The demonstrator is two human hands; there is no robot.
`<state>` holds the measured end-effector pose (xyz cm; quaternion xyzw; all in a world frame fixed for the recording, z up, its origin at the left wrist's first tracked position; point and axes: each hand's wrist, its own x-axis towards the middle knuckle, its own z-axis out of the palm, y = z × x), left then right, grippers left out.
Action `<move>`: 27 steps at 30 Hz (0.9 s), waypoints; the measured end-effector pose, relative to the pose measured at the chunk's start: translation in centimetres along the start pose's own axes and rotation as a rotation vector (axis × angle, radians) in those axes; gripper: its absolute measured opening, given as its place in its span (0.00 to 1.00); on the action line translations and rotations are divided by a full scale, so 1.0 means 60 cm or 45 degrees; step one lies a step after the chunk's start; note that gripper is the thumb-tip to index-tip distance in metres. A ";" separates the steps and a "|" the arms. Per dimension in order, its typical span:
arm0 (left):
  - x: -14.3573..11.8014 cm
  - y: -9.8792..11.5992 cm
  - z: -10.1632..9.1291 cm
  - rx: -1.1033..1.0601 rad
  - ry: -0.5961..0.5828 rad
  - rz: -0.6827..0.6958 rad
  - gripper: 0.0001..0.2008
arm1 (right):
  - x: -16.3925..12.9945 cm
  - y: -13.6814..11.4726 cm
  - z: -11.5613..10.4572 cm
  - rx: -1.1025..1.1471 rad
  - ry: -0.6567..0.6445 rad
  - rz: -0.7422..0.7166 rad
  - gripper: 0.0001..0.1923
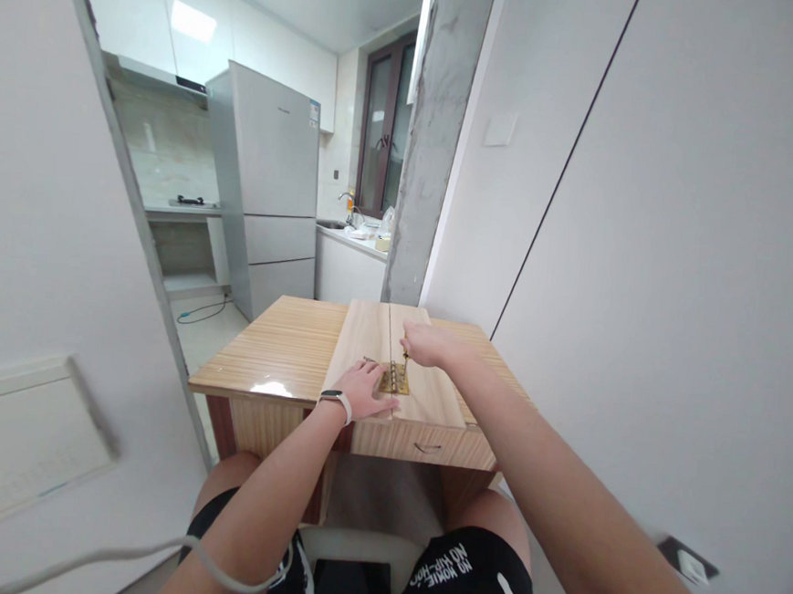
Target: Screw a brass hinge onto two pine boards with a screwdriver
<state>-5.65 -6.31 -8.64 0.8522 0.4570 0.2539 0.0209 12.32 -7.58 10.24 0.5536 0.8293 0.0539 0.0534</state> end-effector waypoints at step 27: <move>0.000 0.002 -0.001 0.015 -0.006 0.004 0.46 | 0.015 0.016 0.031 0.058 0.175 0.083 0.16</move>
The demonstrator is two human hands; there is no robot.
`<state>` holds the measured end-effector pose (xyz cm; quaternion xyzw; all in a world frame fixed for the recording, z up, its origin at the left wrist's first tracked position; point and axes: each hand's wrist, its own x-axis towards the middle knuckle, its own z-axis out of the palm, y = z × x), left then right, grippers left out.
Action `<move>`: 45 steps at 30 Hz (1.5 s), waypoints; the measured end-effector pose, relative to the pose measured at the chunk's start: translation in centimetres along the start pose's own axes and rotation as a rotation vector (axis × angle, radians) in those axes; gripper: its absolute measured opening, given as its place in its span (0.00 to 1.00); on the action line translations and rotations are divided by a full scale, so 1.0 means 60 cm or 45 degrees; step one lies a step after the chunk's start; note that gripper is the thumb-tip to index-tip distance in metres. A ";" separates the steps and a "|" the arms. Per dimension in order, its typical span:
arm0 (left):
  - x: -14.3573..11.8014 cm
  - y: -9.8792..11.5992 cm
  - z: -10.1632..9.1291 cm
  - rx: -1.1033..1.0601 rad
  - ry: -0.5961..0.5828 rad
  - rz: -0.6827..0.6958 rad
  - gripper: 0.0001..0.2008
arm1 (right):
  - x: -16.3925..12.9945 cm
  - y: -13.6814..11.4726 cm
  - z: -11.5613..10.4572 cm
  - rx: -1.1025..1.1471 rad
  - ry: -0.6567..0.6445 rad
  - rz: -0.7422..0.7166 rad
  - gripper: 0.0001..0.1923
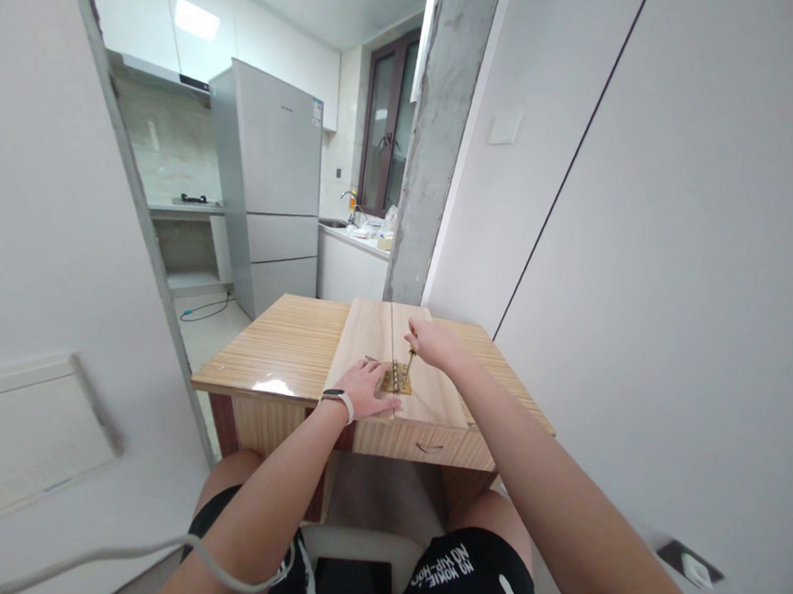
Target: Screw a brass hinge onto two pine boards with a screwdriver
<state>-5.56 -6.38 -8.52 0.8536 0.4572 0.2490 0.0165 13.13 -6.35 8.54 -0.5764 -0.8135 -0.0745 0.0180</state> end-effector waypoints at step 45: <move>-0.001 0.004 -0.002 -0.007 -0.003 -0.004 0.46 | -0.013 0.002 -0.035 -0.136 -0.097 -0.096 0.19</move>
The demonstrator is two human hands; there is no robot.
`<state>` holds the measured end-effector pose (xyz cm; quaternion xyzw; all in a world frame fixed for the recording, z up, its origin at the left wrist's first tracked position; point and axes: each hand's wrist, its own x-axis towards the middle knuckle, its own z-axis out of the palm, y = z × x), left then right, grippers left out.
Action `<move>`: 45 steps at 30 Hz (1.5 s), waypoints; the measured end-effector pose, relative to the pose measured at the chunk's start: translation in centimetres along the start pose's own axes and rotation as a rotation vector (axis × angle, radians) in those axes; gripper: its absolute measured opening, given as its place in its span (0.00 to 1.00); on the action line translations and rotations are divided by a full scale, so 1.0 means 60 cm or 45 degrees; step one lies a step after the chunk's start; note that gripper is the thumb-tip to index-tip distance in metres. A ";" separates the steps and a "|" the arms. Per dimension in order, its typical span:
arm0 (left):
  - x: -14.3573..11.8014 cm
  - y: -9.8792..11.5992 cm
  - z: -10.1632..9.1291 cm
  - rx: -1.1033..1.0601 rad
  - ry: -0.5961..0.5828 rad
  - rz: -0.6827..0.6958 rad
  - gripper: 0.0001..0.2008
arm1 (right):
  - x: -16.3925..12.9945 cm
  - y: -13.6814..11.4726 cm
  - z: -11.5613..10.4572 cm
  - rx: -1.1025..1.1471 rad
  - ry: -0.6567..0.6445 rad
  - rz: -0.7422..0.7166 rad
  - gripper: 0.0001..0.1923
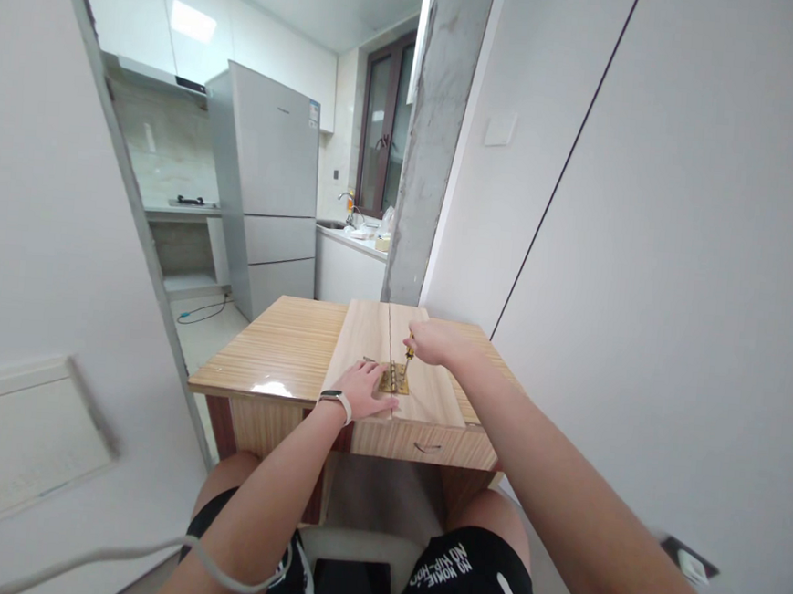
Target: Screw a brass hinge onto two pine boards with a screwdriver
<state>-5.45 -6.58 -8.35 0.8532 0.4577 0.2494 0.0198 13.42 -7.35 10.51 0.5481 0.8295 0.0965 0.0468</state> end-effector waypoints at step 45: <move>0.001 0.000 0.000 -0.008 0.011 0.004 0.45 | 0.002 -0.033 0.003 0.015 0.071 0.146 0.25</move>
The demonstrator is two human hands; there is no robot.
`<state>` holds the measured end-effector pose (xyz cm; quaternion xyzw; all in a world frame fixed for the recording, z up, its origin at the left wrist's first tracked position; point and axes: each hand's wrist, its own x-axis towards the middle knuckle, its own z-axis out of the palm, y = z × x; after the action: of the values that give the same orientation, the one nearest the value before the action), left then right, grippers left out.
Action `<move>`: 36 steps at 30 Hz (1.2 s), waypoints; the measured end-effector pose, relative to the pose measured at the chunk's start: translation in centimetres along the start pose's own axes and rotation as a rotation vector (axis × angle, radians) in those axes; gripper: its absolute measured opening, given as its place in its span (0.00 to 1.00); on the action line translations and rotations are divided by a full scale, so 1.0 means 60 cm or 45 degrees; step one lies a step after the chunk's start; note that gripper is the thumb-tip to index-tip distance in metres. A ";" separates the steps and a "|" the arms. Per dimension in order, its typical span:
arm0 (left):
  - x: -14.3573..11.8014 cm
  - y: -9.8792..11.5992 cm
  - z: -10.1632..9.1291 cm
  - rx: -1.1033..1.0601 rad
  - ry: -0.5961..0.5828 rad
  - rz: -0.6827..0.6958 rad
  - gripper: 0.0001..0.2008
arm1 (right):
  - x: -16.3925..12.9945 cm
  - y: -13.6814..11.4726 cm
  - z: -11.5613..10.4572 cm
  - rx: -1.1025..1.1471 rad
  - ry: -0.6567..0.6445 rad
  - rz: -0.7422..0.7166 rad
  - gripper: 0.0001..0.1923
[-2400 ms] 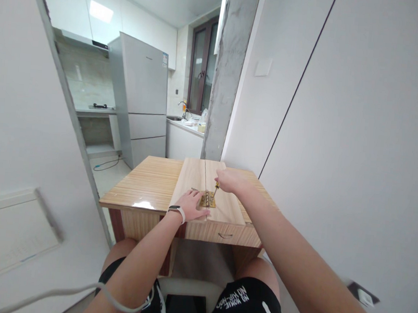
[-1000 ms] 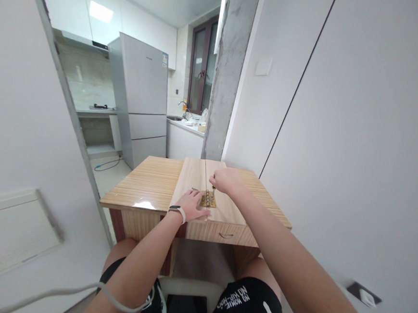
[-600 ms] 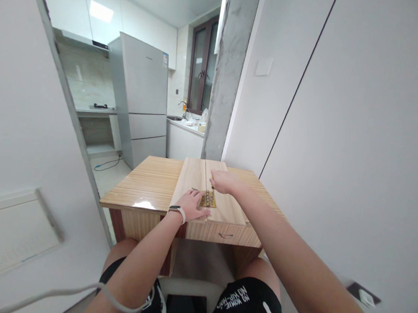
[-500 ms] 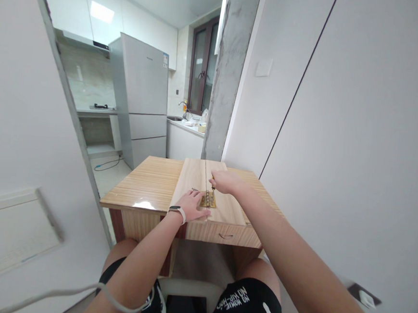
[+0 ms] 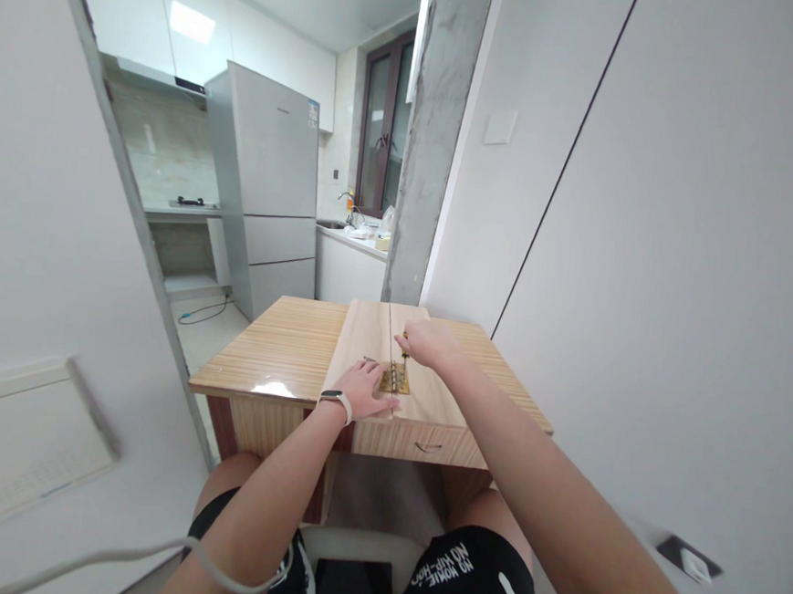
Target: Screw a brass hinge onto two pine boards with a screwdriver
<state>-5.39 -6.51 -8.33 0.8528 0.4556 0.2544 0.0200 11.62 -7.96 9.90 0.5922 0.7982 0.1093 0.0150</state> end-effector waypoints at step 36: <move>-0.001 -0.003 0.000 0.017 0.008 -0.003 0.46 | 0.011 0.018 0.004 -0.040 0.022 -0.069 0.27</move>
<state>-5.57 -6.46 -8.40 0.8517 0.4583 0.2539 0.0132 12.49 -6.99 9.93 0.5691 0.8122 0.1266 0.0204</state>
